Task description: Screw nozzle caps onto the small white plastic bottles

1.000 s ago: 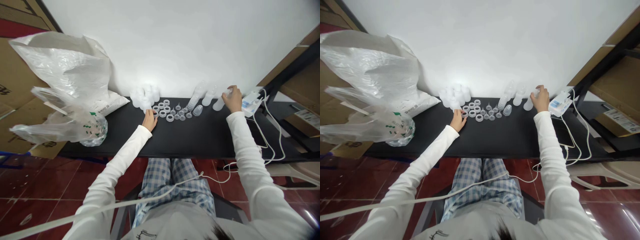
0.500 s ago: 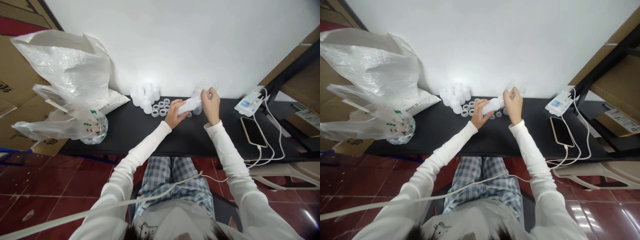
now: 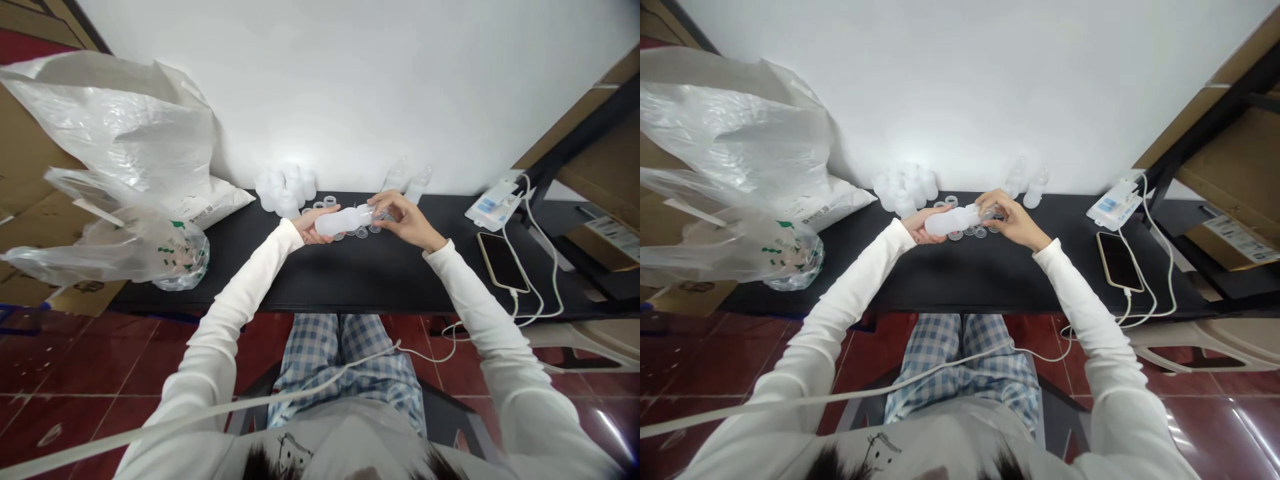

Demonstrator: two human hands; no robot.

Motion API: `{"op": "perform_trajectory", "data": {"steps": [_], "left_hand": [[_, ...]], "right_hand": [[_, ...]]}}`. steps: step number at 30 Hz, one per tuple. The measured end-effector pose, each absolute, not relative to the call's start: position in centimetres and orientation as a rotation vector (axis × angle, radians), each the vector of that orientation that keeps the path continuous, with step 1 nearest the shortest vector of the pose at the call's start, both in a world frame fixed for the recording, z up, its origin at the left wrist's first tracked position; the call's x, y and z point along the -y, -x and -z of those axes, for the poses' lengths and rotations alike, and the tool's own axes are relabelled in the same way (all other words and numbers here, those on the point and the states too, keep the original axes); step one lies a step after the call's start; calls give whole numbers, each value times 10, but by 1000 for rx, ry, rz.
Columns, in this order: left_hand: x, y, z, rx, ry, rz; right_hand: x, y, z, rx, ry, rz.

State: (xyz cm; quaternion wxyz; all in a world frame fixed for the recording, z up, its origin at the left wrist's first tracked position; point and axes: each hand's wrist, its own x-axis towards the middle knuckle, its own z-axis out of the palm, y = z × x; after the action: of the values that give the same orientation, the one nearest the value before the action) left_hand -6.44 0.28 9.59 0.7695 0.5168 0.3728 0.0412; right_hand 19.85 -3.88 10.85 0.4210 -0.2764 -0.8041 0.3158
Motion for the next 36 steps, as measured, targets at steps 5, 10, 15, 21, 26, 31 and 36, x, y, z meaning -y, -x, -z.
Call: {"op": "perform_trajectory", "data": {"steps": [5,10,15,21,26,31,36], "left_hand": [[6,53,-84,-920,-1398,-503],[21,50,-80,-1149,-1916,-971],[29,67,-78,-1205,-1945,-998],[26,108,-77,-978,-1169,-407],[37,120,-64,-958,-970,-594],[61,106,-31,-933,-1064,-1183],[60,136,-10,-1073,-1244,-1613]], "right_hand": [[31,-212,-101,1942,776,-978],[13,-200,-81,1736,1186,-1186],[21,-190,-80,1966,1000,-1056],[46,-203,-100,2412,748,-247],[47,-214,-87,2358,872,74],[57,-198,-32,2086,1182,80],[62,-214,-14,1903,1586,200]]}}
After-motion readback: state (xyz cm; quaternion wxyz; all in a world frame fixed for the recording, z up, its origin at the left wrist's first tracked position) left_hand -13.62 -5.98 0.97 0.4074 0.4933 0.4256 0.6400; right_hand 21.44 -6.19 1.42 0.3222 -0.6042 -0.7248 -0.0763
